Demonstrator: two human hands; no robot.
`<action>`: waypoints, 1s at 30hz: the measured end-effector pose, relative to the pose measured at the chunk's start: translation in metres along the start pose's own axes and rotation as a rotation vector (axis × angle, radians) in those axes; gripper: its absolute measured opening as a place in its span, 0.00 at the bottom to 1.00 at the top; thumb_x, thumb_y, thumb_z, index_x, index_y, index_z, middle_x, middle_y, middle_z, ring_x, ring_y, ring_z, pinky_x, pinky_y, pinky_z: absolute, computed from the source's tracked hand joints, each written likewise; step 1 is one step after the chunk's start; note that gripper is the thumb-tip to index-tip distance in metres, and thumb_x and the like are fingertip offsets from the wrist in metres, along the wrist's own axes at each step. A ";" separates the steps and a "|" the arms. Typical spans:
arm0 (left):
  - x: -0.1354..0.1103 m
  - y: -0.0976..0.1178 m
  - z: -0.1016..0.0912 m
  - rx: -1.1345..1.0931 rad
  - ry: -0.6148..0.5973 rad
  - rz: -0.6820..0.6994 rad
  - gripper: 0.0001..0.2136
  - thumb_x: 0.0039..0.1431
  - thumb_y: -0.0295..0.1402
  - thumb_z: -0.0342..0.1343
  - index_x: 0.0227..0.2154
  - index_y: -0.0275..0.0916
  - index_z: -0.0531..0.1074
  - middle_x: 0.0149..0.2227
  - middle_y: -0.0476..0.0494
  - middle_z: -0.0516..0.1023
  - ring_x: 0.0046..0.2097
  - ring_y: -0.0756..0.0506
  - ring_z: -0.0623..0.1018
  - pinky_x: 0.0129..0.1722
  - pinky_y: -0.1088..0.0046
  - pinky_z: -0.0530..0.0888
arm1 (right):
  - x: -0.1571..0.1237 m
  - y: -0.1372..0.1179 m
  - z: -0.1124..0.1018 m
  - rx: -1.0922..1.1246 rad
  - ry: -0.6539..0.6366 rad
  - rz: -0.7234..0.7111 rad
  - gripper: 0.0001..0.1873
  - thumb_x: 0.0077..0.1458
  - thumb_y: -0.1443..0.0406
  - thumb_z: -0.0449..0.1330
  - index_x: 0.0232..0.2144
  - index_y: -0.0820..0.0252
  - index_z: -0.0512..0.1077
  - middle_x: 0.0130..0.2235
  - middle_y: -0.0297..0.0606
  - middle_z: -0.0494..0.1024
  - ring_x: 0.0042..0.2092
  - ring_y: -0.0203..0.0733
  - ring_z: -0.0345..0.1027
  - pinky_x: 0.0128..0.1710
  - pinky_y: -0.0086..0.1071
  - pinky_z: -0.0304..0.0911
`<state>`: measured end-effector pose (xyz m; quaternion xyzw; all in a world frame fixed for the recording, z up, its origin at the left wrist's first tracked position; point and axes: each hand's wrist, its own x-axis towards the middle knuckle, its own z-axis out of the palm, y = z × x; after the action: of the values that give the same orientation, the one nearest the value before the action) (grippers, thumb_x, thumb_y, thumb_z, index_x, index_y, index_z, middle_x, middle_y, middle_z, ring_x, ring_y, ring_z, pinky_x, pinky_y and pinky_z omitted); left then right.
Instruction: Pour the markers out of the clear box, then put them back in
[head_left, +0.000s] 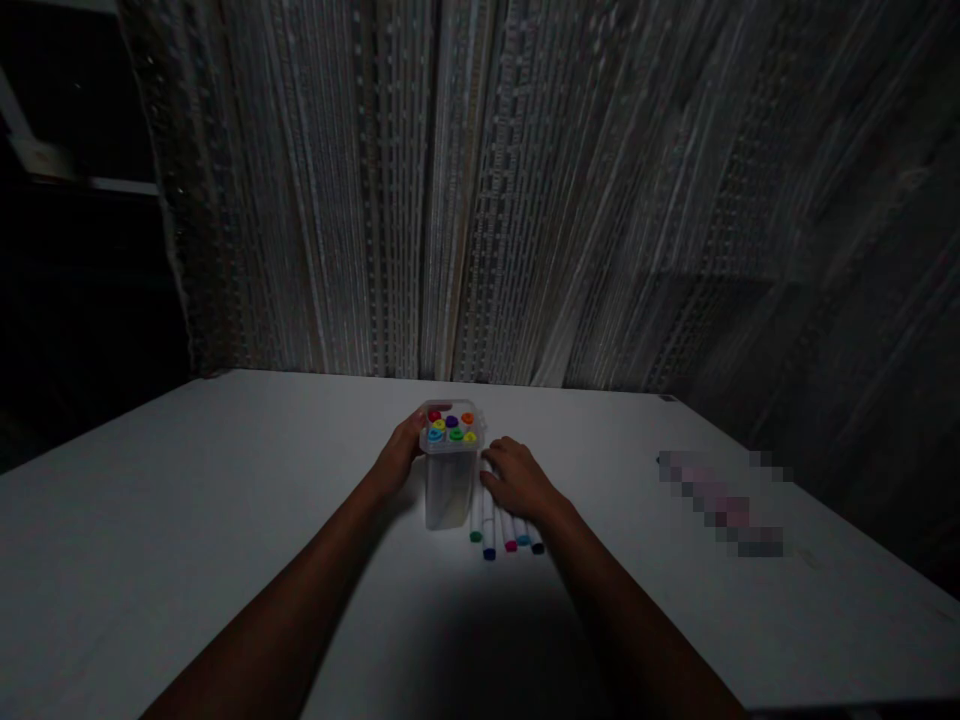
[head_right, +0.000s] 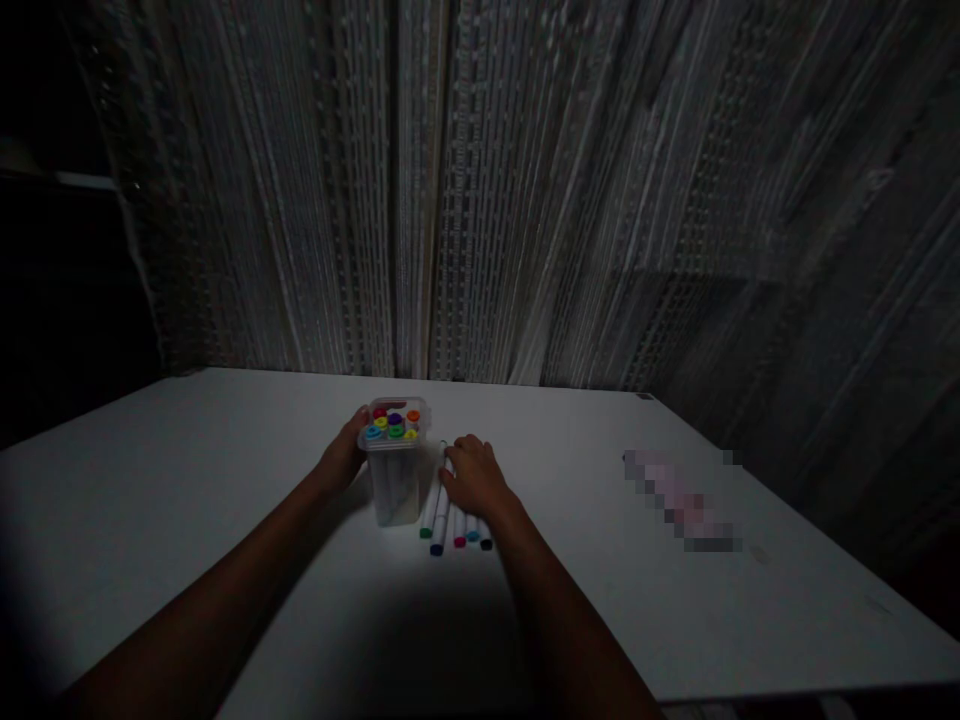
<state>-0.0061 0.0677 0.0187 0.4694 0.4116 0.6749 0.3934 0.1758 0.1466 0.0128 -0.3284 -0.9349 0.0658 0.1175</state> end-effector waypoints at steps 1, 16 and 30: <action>0.000 -0.001 0.000 0.001 0.001 -0.003 0.29 0.51 0.57 0.51 0.45 0.37 0.72 0.43 0.39 0.80 0.46 0.36 0.78 0.44 0.63 0.72 | 0.000 0.000 0.001 -0.010 0.000 0.006 0.13 0.58 0.65 0.55 0.44 0.64 0.71 0.47 0.46 0.71 0.51 0.44 0.60 0.51 0.37 0.51; 0.001 -0.001 -0.001 0.016 -0.008 0.011 0.30 0.51 0.58 0.51 0.46 0.37 0.72 0.41 0.39 0.81 0.45 0.36 0.78 0.44 0.62 0.72 | 0.000 0.004 -0.001 -0.053 -0.019 0.087 0.17 0.58 0.61 0.55 0.45 0.66 0.71 0.49 0.49 0.71 0.52 0.46 0.62 0.53 0.36 0.53; 0.004 -0.005 -0.005 0.047 -0.008 0.006 0.29 0.53 0.57 0.49 0.46 0.38 0.72 0.44 0.39 0.80 0.46 0.37 0.78 0.44 0.62 0.71 | 0.003 0.010 0.001 0.010 -0.007 0.097 0.18 0.58 0.66 0.51 0.49 0.67 0.69 0.54 0.48 0.69 0.56 0.44 0.59 0.56 0.33 0.51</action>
<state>-0.0111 0.0720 0.0142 0.4826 0.4244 0.6643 0.3817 0.1794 0.1561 0.0104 -0.3727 -0.9179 0.0773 0.1123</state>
